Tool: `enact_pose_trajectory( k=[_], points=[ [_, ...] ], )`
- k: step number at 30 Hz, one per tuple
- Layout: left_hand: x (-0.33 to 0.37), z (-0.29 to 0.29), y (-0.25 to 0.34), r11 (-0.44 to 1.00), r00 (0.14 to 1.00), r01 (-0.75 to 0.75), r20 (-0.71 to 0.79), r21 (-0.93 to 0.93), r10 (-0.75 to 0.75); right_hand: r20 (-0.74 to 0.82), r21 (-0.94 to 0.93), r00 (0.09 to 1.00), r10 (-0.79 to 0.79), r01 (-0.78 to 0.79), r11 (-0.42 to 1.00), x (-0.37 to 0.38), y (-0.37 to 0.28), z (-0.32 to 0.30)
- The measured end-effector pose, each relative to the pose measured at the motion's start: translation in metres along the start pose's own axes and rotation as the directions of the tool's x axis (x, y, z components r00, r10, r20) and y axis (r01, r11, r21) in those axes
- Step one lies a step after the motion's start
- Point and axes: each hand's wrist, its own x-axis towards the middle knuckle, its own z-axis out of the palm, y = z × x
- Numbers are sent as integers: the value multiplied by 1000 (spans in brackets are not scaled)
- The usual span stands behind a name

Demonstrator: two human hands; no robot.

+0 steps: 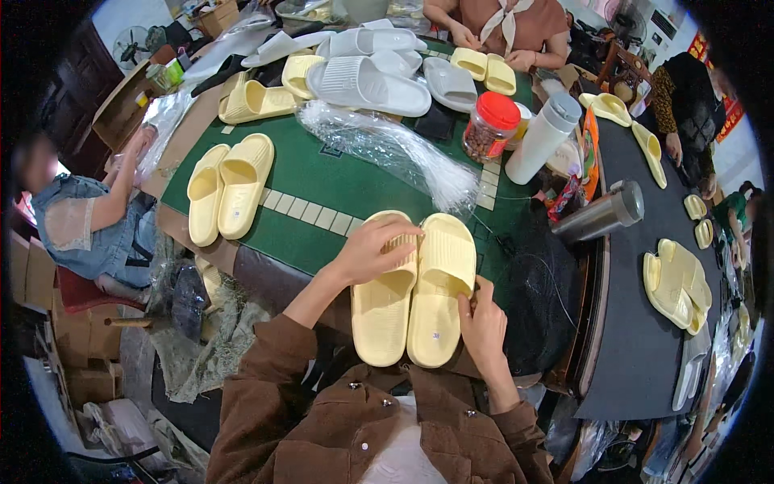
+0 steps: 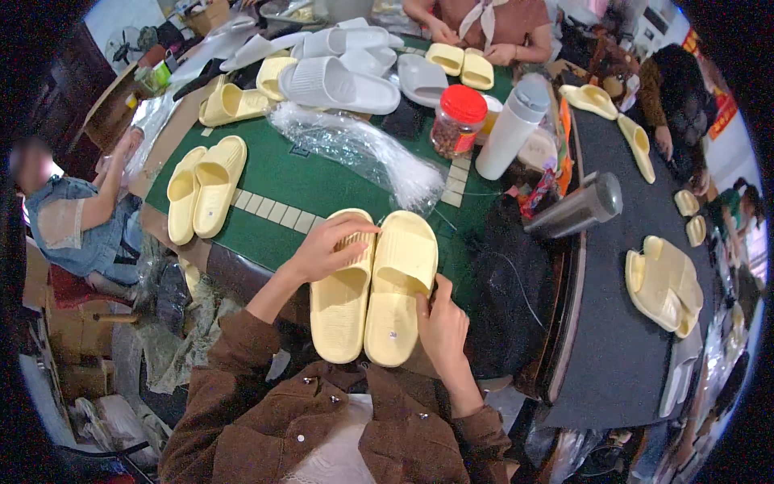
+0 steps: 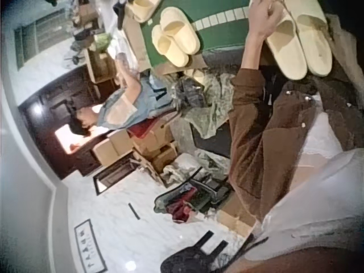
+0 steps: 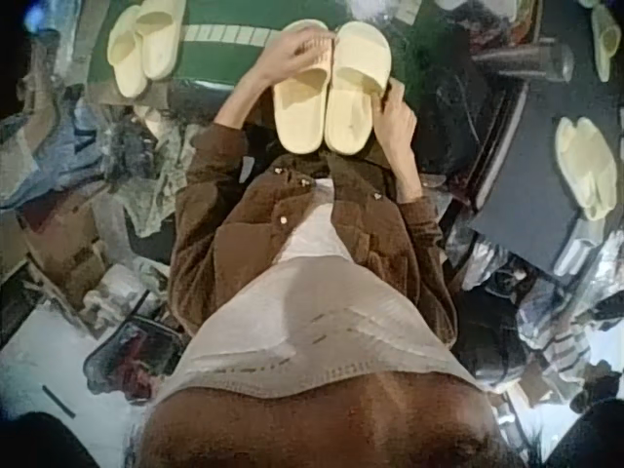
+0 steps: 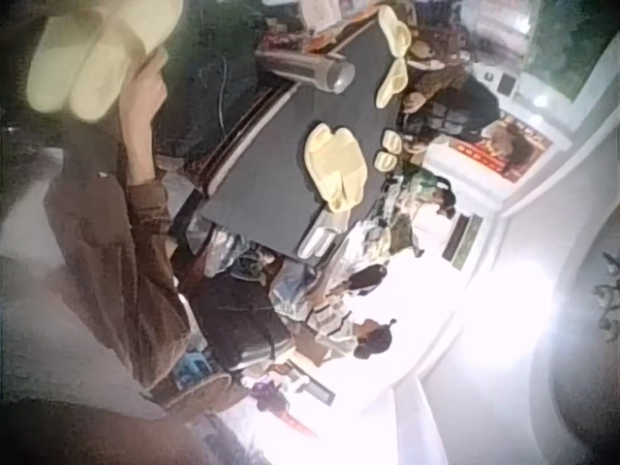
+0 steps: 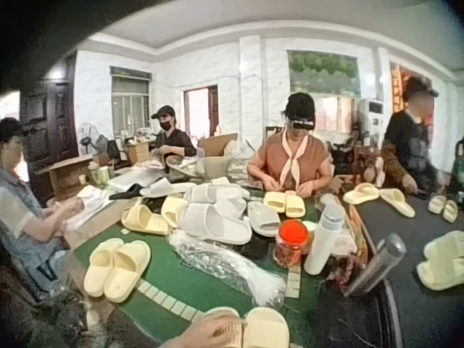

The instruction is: The person assembles pairs of plastic slippers by hand at a workbench. They pick up individual slipper halves, align them, and press them together to form complete pairs. The person handles multiple pairs in yellow, black, and white, moving finished pairs aside and retrieving new ones from piles on the table.

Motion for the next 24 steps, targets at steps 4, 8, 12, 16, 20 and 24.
enact_pose_trajectory(
  k=[4, 8, 12, 16, 20, 24],
  points=[
    [0, 0, -4, 998, 1000, 19, 14, -58, -18, -26, 33, 1000, -9, 9, 999, 0, -1, 0],
    [2, -1, -5, 998, 1000, -18, 2, -56, 18, -45, 59, 999, -4, 7, 998, -1, -1, 0],
    [1, -2, -5, 998, 1000, 29, 0, -53, -29, -53, 53, 999, -12, 15, 998, -2, 1, 2],
    [3, -4, -1, 997, 998, 58, 12, -47, -57, -41, 36, 999, 16, -15, 999, -7, 9, 6],
    [4, -3, -3, 995, 995, 95, 39, -42, -94, -48, 69, 999, 25, -21, 997, -7, 12, 10],
    [3, -3, -1, 998, 997, 66, -35, -17, -66, -52, 76, 998, -20, 24, 997, -5, 14, 9]
  ],
)
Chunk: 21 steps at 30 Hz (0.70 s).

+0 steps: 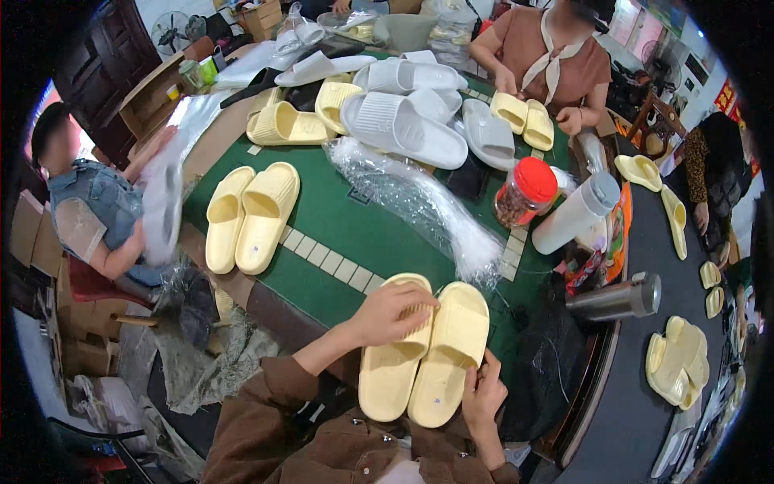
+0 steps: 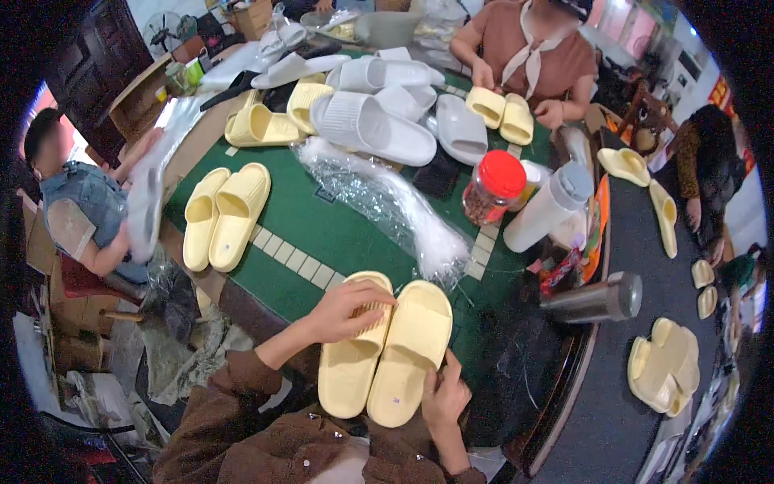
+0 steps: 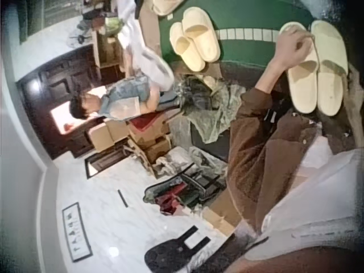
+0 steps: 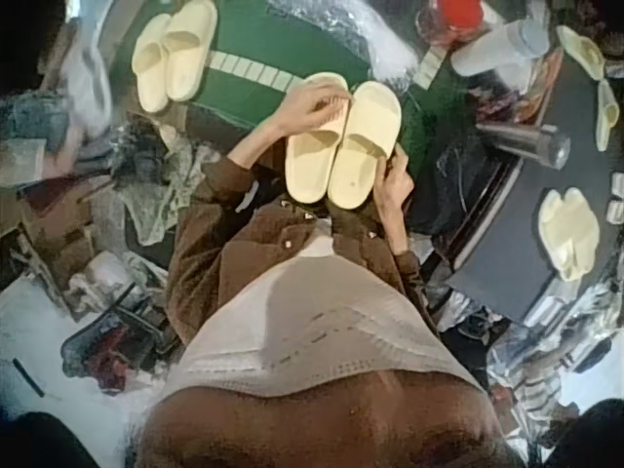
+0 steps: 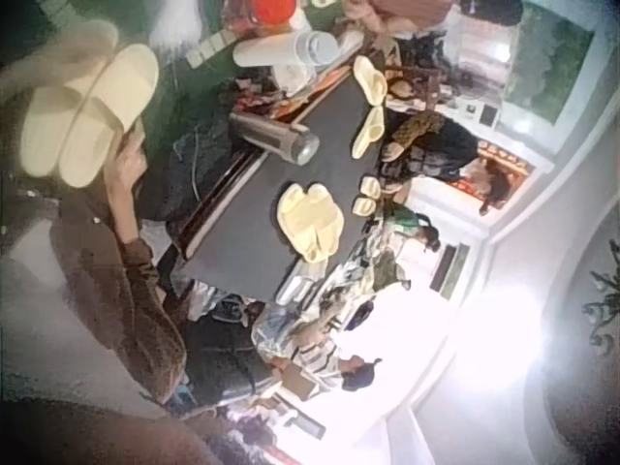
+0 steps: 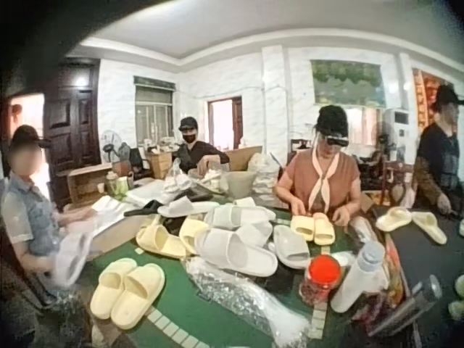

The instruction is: The person assembles pairs of plastic slippers by hand at a workbench. They pick up individual slipper halves, align them, and press them together to form complete pairs. The person handles multiple pairs in yellow, black, and white, moving finished pairs aside and retrieving new ones from piles on the table.

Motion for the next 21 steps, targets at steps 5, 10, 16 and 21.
enact_pose_trajectory(
  k=[5, 10, 16, 21],
  points=[
    [1, -1, 0, 1000, 1000, 16, 7, -15, -16, 35, -22, 997, 62, -61, 998, 1, -3, -2],
    [3, -3, 4, 999, 1000, 22, 5, -32, -22, 19, 2, 998, 68, -68, 998, 2, -4, -2],
    [2, -3, 1, 997, 998, 57, 25, -45, -56, 34, -1, 996, 87, -87, 996, 0, -1, 0],
    [8, -6, -3, 1000, 999, 13, 38, -8, -13, 28, -21, 994, 101, -100, 995, 0, 2, 2]
  ],
)
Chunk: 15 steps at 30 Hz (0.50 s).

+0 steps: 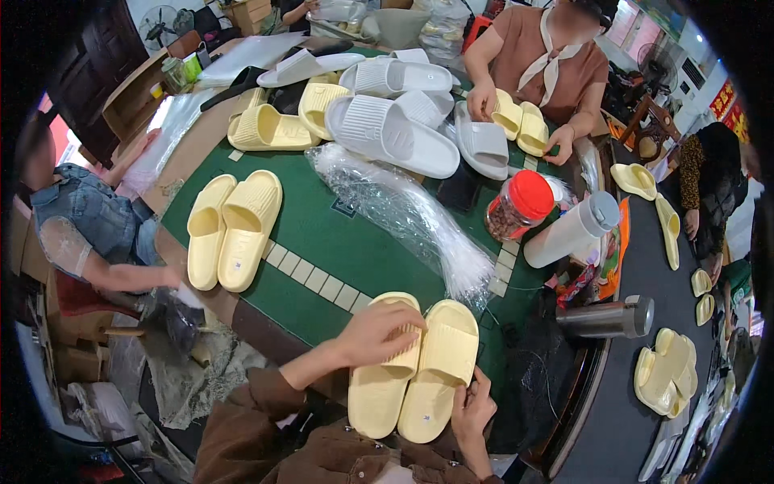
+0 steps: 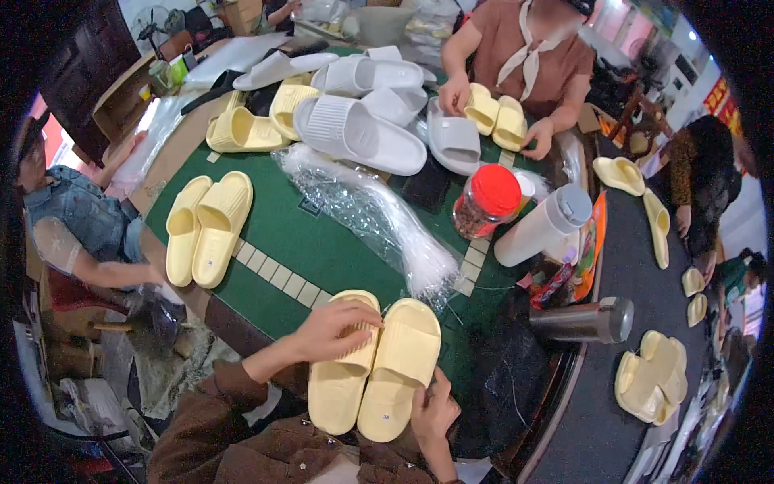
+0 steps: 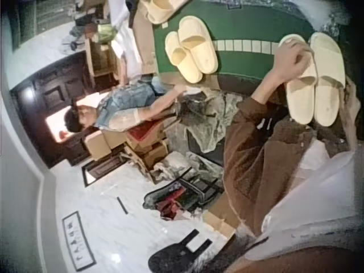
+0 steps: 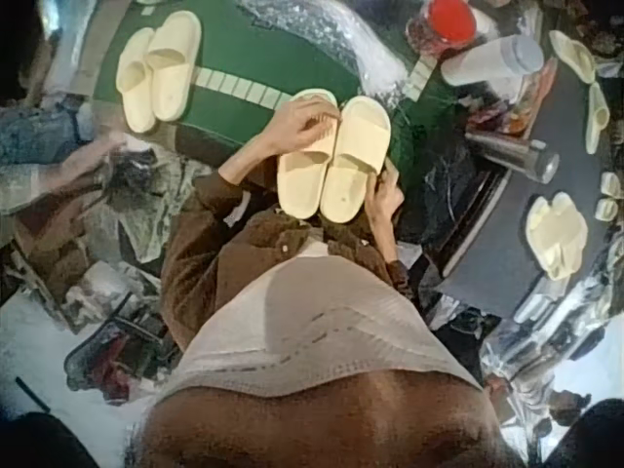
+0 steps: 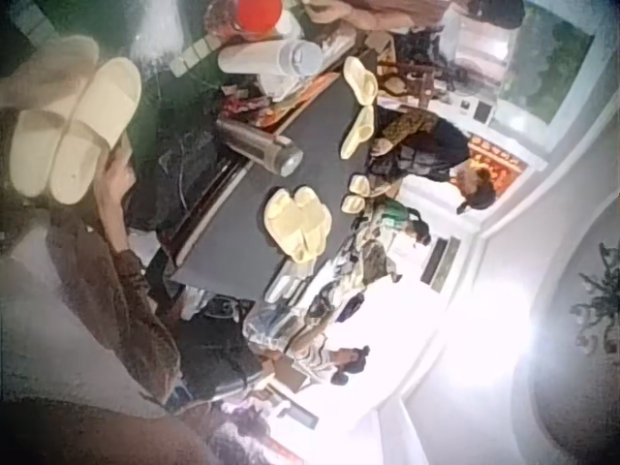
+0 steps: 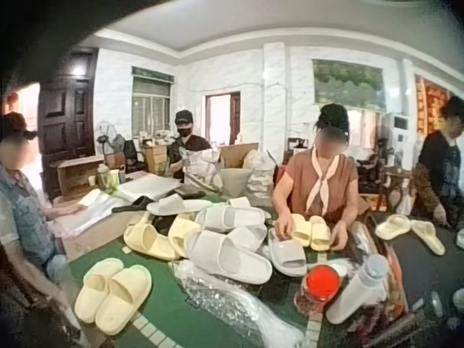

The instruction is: The person assembles pairs of plastic slippers by hand at a workbench. They pick up individual slipper halves, align them, and press them together to form complete pairs. The person handles multiple pairs in yellow, black, and white, moving finished pairs aside and retrieving new ones from piles on the table.

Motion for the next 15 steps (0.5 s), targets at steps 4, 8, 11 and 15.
enact_pose_trajectory(
  k=[4, 8, 11, 15],
  points=[
    [45, -42, -34, 974, 955, 149, -230, -171, -187, 8, -7, 999, 32, -32, 999, 2, -6, -3],
    [128, -116, -99, 982, 721, 116, -693, 151, 21, -8, -3, 1000, 29, -29, 1000, 1, -6, -2],
    [174, -146, -157, 846, 642, 274, -742, 457, 193, -22, -4, 1000, -1, 1, 1000, 3, -10, -4],
    [193, -138, -159, 849, 763, 376, -644, 370, -57, -3, 3, 1000, 17, -17, 1000, 3, -7, -4]
  ],
)
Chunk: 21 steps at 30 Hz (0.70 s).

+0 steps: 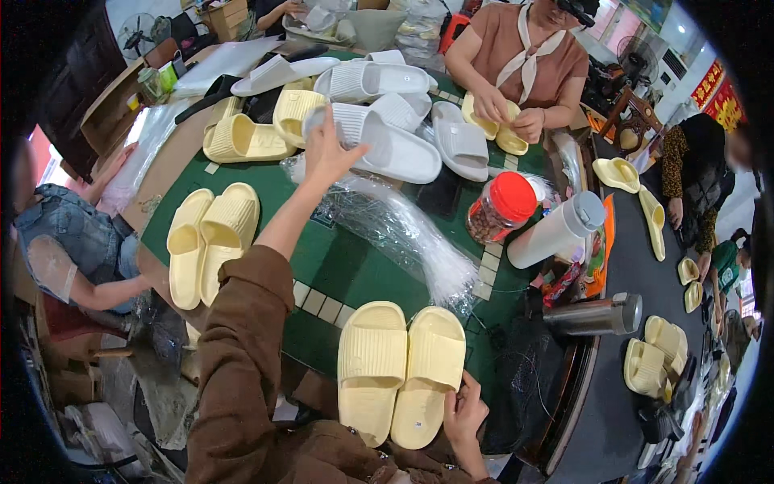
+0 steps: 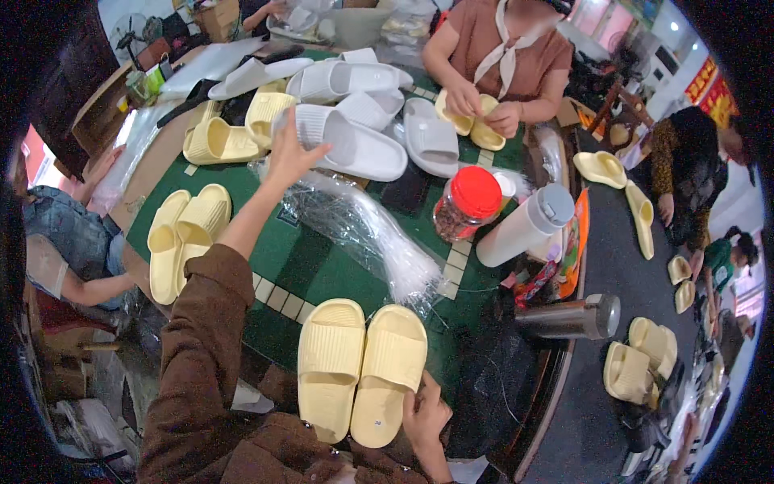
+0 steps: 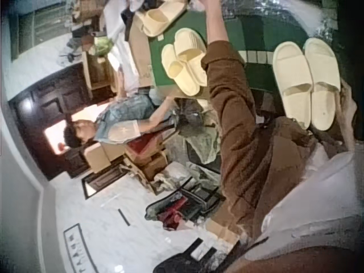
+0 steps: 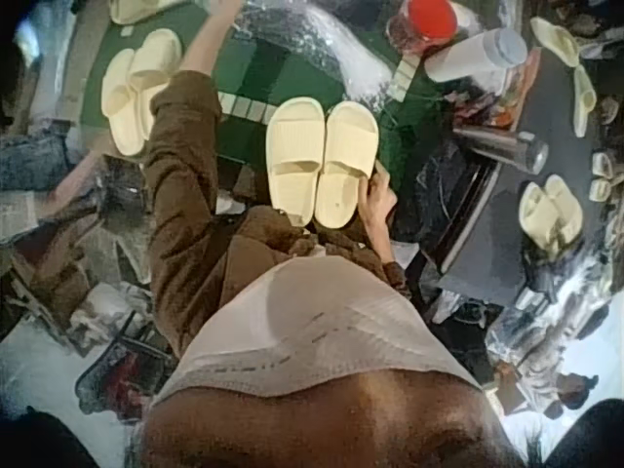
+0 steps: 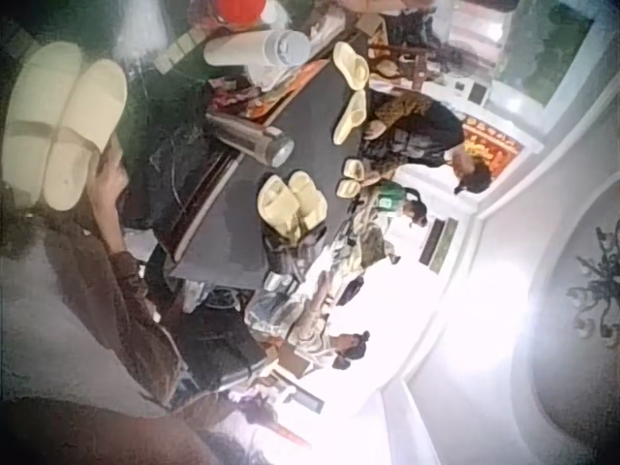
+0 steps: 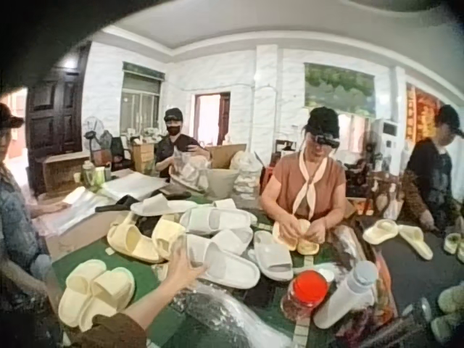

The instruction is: The person assembles pairs of plastic slippers by hand at a workbench. They pick up individual slipper halves, align them, and press them together to form complete pairs. The person handles multiple pairs in yellow, black, and white, moving finished pairs aside and retrieving new ones from piles on the table.

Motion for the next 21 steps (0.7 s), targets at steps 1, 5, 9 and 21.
enact_pose_trajectory(
  k=[1, 5, 9, 21],
  points=[
    [-1, -2, 13, 996, 999, 49, 0, -68, -49, -5, -6, 1000, 4, -4, 1000, -1, 0, 0],
    [4, -23, 26, 916, 984, 91, -109, -391, -144, 2, -43, 1000, -1, 2, 999, 0, 0, -1],
    [-7, -80, 30, 676, 989, 18, -87, -737, -121, 12, 11, 1000, 4, -4, 1000, -2, -1, 1],
    [-98, -105, 94, 900, 899, 74, 419, -430, 127, -35, 51, 989, -147, 148, 988, 3, -5, -1]
  ],
)
